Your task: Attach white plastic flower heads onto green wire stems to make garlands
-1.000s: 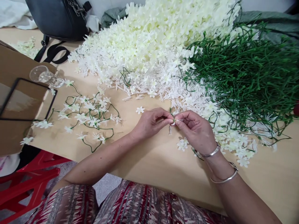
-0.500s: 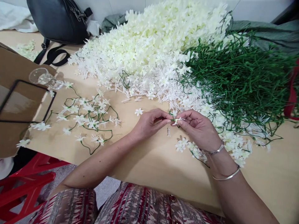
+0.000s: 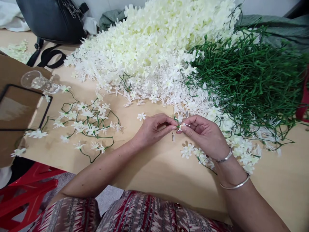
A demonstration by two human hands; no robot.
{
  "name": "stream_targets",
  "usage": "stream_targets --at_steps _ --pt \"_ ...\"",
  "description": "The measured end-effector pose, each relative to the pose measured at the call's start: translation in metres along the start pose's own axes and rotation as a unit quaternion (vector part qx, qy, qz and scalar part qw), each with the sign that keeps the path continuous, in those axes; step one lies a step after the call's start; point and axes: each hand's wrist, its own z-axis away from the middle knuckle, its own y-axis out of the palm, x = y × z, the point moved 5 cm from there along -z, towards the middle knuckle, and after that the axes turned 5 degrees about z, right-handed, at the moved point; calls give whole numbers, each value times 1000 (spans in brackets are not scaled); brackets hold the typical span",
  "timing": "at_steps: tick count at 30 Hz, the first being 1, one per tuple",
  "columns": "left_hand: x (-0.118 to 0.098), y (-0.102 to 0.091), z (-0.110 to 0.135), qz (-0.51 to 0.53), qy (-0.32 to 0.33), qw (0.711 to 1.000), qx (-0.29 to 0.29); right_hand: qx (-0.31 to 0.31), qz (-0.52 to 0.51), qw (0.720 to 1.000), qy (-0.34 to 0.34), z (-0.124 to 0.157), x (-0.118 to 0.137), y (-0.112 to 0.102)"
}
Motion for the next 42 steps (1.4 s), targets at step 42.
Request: stream_targets --at_steps 42 --pt "4 0 2 -13 1 1000 -12 13 -36 999 26 -2 -5 1"
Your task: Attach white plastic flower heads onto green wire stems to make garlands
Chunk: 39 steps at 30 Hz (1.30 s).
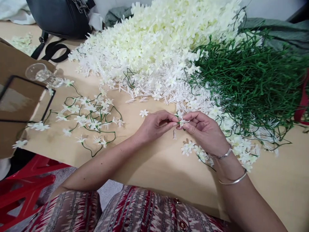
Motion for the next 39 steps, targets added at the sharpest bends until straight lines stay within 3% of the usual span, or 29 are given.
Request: stream_targets --at_steps 9,18,24,26,29,33,39 --pt "-4 2 0 -23 22 999 0 -25 34 999 1 4 3 5" --pt "-4 4 2 -72 40 997 9 -10 37 999 -2 7 -3 11" --pt "-2 1 -1 17 -7 1000 -23 -30 1 999 -21 0 -2 14" --pt "-4 -13 -4 103 -18 993 -55 -55 -36 997 -40 -1 0 11" --pt "-8 -52 -7 223 -25 966 -129 -102 -76 989 -68 -1 2 2" --pt "-14 -96 -8 187 -54 962 -192 -129 -81 985 -78 -3 -2 -6" --pt "-30 -122 -6 131 -16 956 -263 -130 -65 986 -78 -4 -8 -9"
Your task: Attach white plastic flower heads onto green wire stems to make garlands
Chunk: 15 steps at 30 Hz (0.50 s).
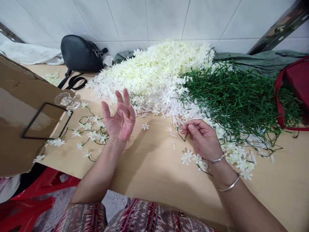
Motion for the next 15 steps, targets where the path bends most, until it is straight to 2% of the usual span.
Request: stream_targets --at_steps 3,5,7,9,10,11,13,15 --pt "-25 -17 -4 1 66 998 -18 2 21 1000 0 2 0 0" --pt "-36 -27 -5 13 71 997 -18 3 53 999 -8 5 2 1" --pt "-38 -33 -4 13 54 998 -26 6 104 994 -35 8 5 3" --pt "-34 -34 -1 -66 51 996 -28 22 185 979 -89 11 9 5" --pt "-31 -32 0 -156 59 986 -16 32 235 963 -123 12 12 7" --pt "-28 -29 0 -261 73 963 -4 41 288 943 -160 14 14 9" --pt "-18 -26 -2 -444 95 891 27 55 377 896 -227 16 16 11" --pt "-7 -26 -8 -553 84 827 56 57 434 857 -273 17 16 12"
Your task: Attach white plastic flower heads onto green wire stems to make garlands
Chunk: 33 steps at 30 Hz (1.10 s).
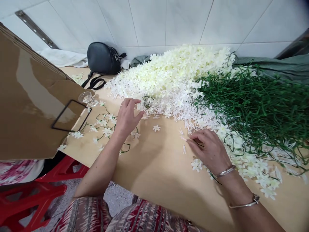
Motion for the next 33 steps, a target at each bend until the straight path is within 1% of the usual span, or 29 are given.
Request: stream_targets --at_steps 2,5,8,10,12,14,16,18,19,20,21,22,23,24,25,26,27,28,29,31,33 --pt "7 7 -7 -77 -8 997 31 -7 37 999 -24 0 -1 0" --pt "13 13 -18 -143 -24 988 56 -28 58 997 -33 -1 -5 0" --pt "19 15 -27 -150 -52 985 65 -43 59 997 -27 -4 -6 1" --pt "22 13 -32 -134 -61 988 48 -55 51 997 -12 -6 -6 0" --pt "23 5 -35 -122 -50 991 10 -75 21 997 18 -8 -5 -3" --pt "23 -11 -36 -136 -37 989 -54 -120 -51 989 65 -9 -8 -11" --pt "23 -33 -35 -156 -43 979 -122 -183 -132 968 106 -9 -12 -21" --pt "21 -53 -32 -163 -50 972 -158 -234 -186 946 127 -10 -18 -31" --pt "17 -67 -27 -176 -63 956 -228 -253 -213 934 131 -11 -21 -35" --pt "11 -75 -22 -177 -55 945 -268 -271 -245 921 134 -12 -24 -39" --pt "2 -80 -17 -168 -25 939 -299 -287 -286 904 135 -13 -27 -42" --pt "-11 -79 -11 -148 15 938 -313 -298 -332 885 134 -14 -29 -44" --pt "-26 -72 -5 -112 75 942 -306 -298 -376 867 133 -15 -31 -44" --pt "-42 -59 1 -58 126 954 -266 -287 -417 852 132 -17 -31 -44" --pt "-58 -42 8 5 162 964 -209 -267 -455 839 132 -18 -30 -42" --pt "-73 -22 16 78 174 970 -151 -239 -492 827 135 -20 -28 -38" --pt "-88 1 24 147 179 970 -73 -207 -524 815 138 -20 -25 -34" --pt "-102 25 33 209 179 961 1 -176 -550 804 142 -21 -21 -30" --pt "-114 47 42 255 170 950 52 -151 -569 795 145 -20 -16 -25" --pt "-129 78 57 326 164 926 97 -120 -584 789 148 -19 -9 -17" --pt "-135 95 66 369 160 910 107 -106 -578 796 148 -19 -4 -10"
